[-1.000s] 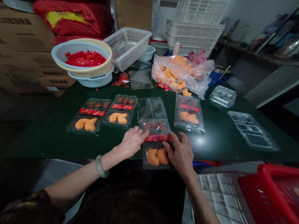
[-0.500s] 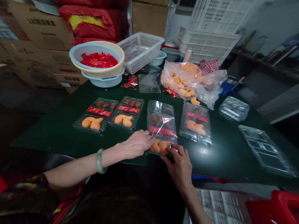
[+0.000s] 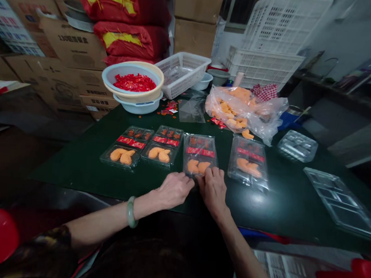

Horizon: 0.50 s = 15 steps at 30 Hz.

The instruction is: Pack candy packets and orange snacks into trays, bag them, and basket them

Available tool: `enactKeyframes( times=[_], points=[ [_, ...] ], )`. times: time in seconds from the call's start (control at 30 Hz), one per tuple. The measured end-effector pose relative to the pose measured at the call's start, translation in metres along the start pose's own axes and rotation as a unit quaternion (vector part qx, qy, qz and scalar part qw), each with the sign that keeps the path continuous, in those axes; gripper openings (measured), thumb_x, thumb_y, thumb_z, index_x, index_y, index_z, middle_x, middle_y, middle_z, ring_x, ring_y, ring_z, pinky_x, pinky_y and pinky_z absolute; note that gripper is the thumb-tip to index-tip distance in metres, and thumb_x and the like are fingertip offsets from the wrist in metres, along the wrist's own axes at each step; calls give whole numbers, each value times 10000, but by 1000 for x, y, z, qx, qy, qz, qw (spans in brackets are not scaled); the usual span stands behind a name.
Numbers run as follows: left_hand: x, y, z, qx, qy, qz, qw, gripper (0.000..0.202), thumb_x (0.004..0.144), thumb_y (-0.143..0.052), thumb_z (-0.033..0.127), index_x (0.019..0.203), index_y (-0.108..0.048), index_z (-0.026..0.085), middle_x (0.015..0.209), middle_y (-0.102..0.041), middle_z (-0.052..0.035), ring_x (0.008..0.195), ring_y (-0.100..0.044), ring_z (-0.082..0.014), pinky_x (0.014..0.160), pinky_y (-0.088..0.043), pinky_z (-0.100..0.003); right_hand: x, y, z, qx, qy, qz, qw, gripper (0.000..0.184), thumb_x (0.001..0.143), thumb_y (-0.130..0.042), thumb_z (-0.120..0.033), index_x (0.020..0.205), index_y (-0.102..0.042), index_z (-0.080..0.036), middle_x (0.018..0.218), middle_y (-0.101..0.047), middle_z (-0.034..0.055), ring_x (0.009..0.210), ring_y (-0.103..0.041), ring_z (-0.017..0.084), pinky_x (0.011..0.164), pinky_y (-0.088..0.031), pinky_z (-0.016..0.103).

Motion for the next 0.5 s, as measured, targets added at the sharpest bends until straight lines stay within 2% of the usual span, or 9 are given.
enactKeyframes(
  times=[0.07,0.13,0.2,0.27,0.33,0.4,0.5],
  points=[
    [-6,1,-9,-2,82,39,996,214,850,-363,175,970,-540,151,782,-593,-56,756,-548,-212,635,-435,-332,-4,-1,-8,-23,7,7,1000,163,866,-524,-293,776,-556,-161,789,-537,79,773,-428,207,660,-356,295],
    [-10,5,-20,6,168,71,983,246,837,-418,272,1025,-516,147,856,-589,-83,809,-556,-244,614,-445,-335,-7,-2,-12,-37,14,0,999,144,866,-523,-273,771,-563,-172,783,-541,69,760,-426,201,630,-330,292],
    [-9,6,-27,15,221,73,972,294,812,-462,352,1008,-513,139,929,-579,-121,866,-560,-285,588,-452,-337,-8,-2,-13,-55,15,-4,998,145,859,-530,-276,757,-570,-181,772,-544,66,761,-425,207,622,-309,303],
    [-4,3,-31,13,239,41,970,243,820,-444,323,956,-522,138,906,-592,-131,865,-578,-299,585,-460,-338,-5,-2,-16,-75,31,2,997,131,859,-523,-263,772,-582,-184,788,-551,75,775,-422,218,644,-304,320],
    [0,-2,-32,3,242,1,970,198,826,-397,212,953,-526,132,820,-619,-122,814,-609,-288,597,-468,-342,1,-3,-23,-87,64,4,994,120,870,-489,-224,824,-592,-182,818,-558,86,788,-424,224,657,-305,333],
    [1,-7,-32,-5,243,-28,970,245,799,-369,116,987,-526,114,758,-637,-124,766,-633,-282,603,-472,-346,9,-8,-31,-88,93,-10,992,142,883,-447,-183,875,-590,-182,833,-562,88,801,-435,224,642,-313,327],
    [-2,-12,-31,-6,242,-39,969,333,773,-347,61,1060,-515,76,755,-655,-145,741,-651,-288,600,-474,-348,22,-17,-42,-91,107,-46,989,173,893,-411,-157,897,-581,-187,856,-566,90,829,-458,224,585,-325,298]
  ],
)
Point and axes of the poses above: each hand's wrist, its own x-axis towards the middle knuckle, its own y-axis out of the back of the hand, z = x × y, the point moved 6 cm from there along x, towards the middle knuckle
